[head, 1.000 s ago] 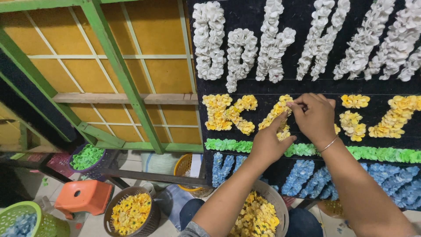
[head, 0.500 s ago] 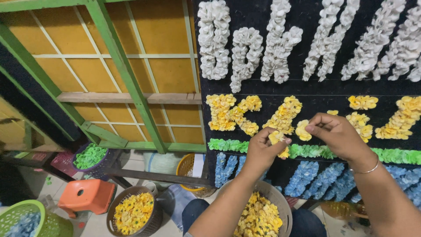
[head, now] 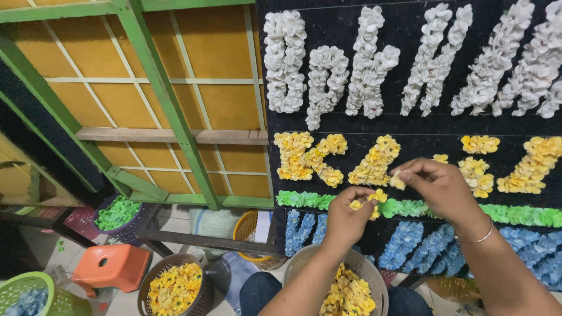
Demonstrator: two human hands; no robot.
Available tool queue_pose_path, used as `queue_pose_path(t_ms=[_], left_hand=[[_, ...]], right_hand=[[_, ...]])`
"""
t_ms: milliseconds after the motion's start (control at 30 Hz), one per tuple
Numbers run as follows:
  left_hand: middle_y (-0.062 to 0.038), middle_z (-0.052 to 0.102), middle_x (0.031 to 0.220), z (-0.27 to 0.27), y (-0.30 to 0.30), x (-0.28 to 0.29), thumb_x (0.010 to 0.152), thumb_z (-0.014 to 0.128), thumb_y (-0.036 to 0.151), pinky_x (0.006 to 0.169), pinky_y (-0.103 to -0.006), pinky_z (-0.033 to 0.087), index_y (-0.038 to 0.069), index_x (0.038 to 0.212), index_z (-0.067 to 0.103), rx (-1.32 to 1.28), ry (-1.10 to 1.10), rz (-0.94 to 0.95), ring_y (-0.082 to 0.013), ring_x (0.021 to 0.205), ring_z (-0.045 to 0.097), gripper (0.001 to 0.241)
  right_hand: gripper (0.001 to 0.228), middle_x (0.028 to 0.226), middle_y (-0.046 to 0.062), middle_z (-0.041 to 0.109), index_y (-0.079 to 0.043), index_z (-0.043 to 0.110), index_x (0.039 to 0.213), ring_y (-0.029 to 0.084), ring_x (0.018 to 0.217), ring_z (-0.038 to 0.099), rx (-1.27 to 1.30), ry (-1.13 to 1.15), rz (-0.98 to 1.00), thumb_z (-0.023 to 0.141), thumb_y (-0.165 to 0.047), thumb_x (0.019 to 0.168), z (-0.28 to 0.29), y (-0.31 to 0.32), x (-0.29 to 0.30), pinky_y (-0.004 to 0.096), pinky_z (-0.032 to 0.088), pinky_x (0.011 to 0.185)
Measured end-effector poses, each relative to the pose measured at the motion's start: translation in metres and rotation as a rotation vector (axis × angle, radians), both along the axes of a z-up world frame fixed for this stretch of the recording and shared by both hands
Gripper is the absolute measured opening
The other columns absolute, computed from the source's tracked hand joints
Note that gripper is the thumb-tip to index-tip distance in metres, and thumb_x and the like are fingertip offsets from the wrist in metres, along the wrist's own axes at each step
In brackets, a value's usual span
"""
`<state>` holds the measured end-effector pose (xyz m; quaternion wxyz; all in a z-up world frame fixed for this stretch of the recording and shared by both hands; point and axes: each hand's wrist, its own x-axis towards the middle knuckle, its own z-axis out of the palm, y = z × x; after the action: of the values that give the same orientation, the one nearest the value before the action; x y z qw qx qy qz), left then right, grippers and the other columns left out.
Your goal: The person sits on the floor and arranges yellow artificial flowers onto a black board to form letters. They pick flowers from a basket on their lap and place them carefully to complete the word 'KAI' in the center of the board.
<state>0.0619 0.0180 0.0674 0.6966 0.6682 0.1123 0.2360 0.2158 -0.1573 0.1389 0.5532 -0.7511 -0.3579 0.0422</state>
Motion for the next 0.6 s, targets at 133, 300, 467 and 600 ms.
queue_pose_path(t_ms=[133, 300, 467, 600], left_hand=[[0.001, 0.070, 0.114, 0.000, -0.006, 0.002, 0.109, 0.081, 0.016, 0.094, -0.0333, 0.073, 0.018, 0.138, 0.088, -0.201, 0.063, -0.010, -0.0146, 0.108, 0.072, 0.030], [-0.007, 0.076, 0.122, -0.019, -0.012, 0.007, 0.107, 0.084, 0.014, 0.084, -0.0365, 0.076, 0.009, 0.132, 0.085, -0.469, 0.085, -0.027, -0.0231, 0.114, 0.078, 0.025], [-0.009, 0.075, 0.123, -0.027, -0.009, 0.008, 0.106, 0.085, 0.015, 0.080, -0.0342, 0.074, 0.009, 0.132, 0.085, -0.527, 0.080, -0.020, -0.0222, 0.112, 0.073, 0.026], [-0.006, 0.070, 0.110, -0.037, -0.015, 0.013, 0.106, 0.086, 0.015, 0.079, -0.0345, 0.074, 0.008, 0.133, 0.085, -0.556, 0.086, -0.025, -0.0198, 0.105, 0.072, 0.028]], right_hand=[[0.013, 0.126, 0.010, 0.089, -0.010, 0.085, 0.116, 0.021, 0.119, 0.082, 0.001, -0.184, -0.305, 0.082, -0.023, 0.118, 0.015, 0.011, 0.018, 0.043, 0.063, 0.106], [0.016, 0.124, 0.010, 0.089, -0.008, 0.085, 0.115, 0.024, 0.121, 0.082, 0.010, -0.314, -0.305, 0.083, -0.023, 0.121, 0.009, 0.028, 0.039, 0.043, 0.062, 0.103], [0.015, 0.109, 0.005, 0.083, -0.010, 0.085, 0.114, 0.018, 0.105, 0.074, 0.001, -0.267, -0.300, 0.087, -0.024, 0.120, 0.004, 0.024, 0.046, 0.038, 0.057, 0.094], [0.020, 0.109, 0.006, 0.087, -0.010, 0.086, 0.109, 0.026, 0.110, 0.073, -0.047, -0.428, -0.303, 0.086, -0.027, 0.118, 0.004, 0.034, 0.044, 0.051, 0.055, 0.118]])
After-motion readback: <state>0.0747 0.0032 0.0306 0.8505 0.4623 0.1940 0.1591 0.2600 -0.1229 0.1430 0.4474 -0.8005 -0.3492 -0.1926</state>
